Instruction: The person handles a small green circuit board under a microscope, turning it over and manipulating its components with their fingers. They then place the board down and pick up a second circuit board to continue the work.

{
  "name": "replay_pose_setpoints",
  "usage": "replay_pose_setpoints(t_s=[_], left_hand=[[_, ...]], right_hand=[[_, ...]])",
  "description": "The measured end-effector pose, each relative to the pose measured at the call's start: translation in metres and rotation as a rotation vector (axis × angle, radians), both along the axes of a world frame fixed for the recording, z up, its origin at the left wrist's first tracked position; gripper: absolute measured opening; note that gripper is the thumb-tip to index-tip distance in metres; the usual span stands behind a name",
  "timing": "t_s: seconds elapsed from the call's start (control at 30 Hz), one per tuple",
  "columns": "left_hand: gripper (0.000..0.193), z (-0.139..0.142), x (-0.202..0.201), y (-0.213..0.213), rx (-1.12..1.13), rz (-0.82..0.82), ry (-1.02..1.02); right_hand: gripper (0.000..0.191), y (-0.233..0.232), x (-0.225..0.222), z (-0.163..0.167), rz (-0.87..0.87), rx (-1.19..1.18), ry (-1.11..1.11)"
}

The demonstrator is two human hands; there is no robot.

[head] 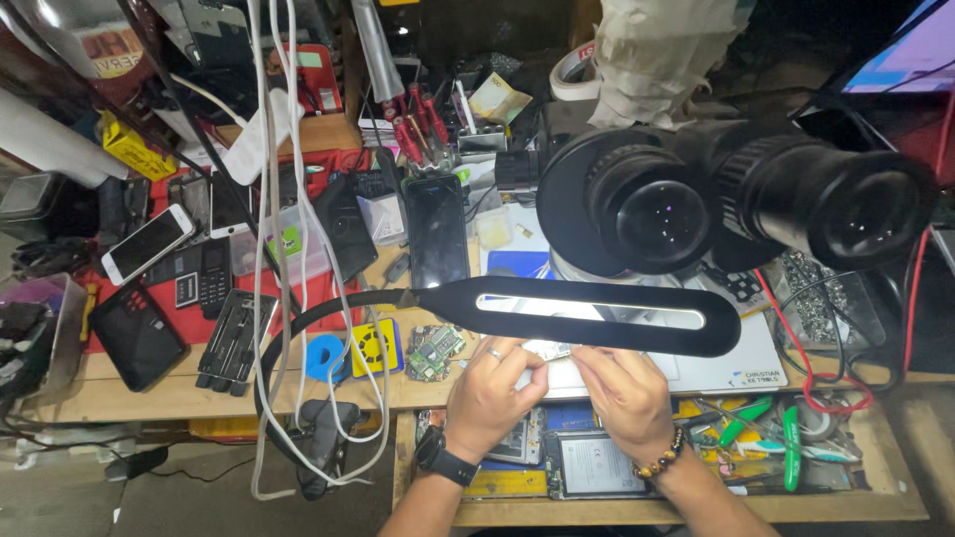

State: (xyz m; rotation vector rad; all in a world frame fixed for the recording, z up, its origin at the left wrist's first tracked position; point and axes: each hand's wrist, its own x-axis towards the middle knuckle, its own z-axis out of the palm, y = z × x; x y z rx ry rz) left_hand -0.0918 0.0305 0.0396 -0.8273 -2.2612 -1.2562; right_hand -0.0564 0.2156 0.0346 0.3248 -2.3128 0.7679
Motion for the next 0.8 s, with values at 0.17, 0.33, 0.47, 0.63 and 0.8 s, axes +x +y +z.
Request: replay_pose_setpoints(t_s=[0.17,0.33,0.47,0.63,0.8], left_hand=[[0.036,0.010,-0.003,0.000,0.011,0.037,-0.013],[0.057,0.013,-0.005,0.000,0.019,0.101,-0.062],[0.039,0.006,-0.008,0.000,-0.006,0.140,-0.086],[0.042,0.001,-0.008,0.000,0.157,0.100,-0.324],[0.045,0.000,-0.008,-0.002,0.166,0.085,-0.406]], right_hand=[[0.022,0.001,0.000,-0.001,0.018,-0.021,0.049],[0.021,0.001,0.000,-0.002,-0.001,-0.049,0.104],[0.021,0.003,0.000,-0.002,0.029,-0.057,0.115],[0.023,-0.003,0.001,0.006,0.006,-0.052,0.012],[0.026,-0.023,0.000,0.019,0.037,-0.178,-0.012]])
